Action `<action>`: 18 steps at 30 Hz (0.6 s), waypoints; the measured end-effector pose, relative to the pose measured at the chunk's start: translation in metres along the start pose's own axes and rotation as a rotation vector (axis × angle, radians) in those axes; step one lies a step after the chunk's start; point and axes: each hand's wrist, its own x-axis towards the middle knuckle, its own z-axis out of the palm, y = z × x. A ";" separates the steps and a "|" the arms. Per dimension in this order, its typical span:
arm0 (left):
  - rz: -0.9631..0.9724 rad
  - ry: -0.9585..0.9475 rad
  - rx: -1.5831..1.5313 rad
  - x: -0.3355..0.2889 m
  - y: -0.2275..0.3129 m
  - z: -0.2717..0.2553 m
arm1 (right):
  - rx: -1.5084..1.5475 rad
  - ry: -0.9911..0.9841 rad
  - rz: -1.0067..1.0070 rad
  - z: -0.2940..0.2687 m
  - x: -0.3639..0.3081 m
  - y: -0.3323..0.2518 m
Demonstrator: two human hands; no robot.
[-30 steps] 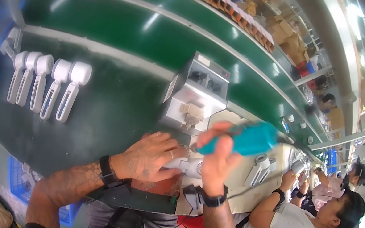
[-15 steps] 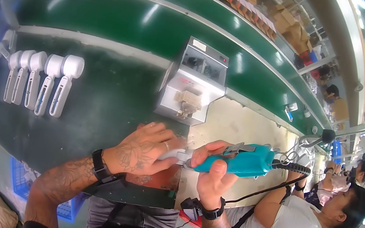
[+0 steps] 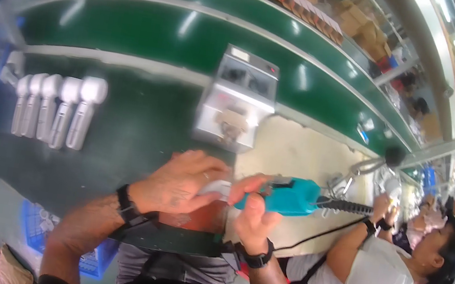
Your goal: The person picks up a fan from a bin, places it on a work surface, and drives a screw into it using a power screwdriver. They then set the fan aside and repeat the process for several other fans.
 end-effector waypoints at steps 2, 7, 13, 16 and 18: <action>0.037 0.047 -0.028 -0.007 -0.003 -0.001 | -0.062 0.021 0.028 -0.009 -0.018 0.012; 0.191 0.141 0.090 -0.031 0.027 0.012 | 0.413 0.245 -0.128 -0.032 -0.057 -0.021; -0.129 0.130 -0.145 -0.074 0.054 -0.018 | 0.181 0.398 -0.048 -0.012 -0.085 -0.069; -0.453 0.328 -0.354 -0.097 0.039 -0.044 | 0.230 0.267 0.047 -0.027 -0.096 -0.064; -0.621 0.543 -0.457 -0.120 0.022 -0.055 | 0.240 0.226 0.074 -0.030 -0.101 -0.051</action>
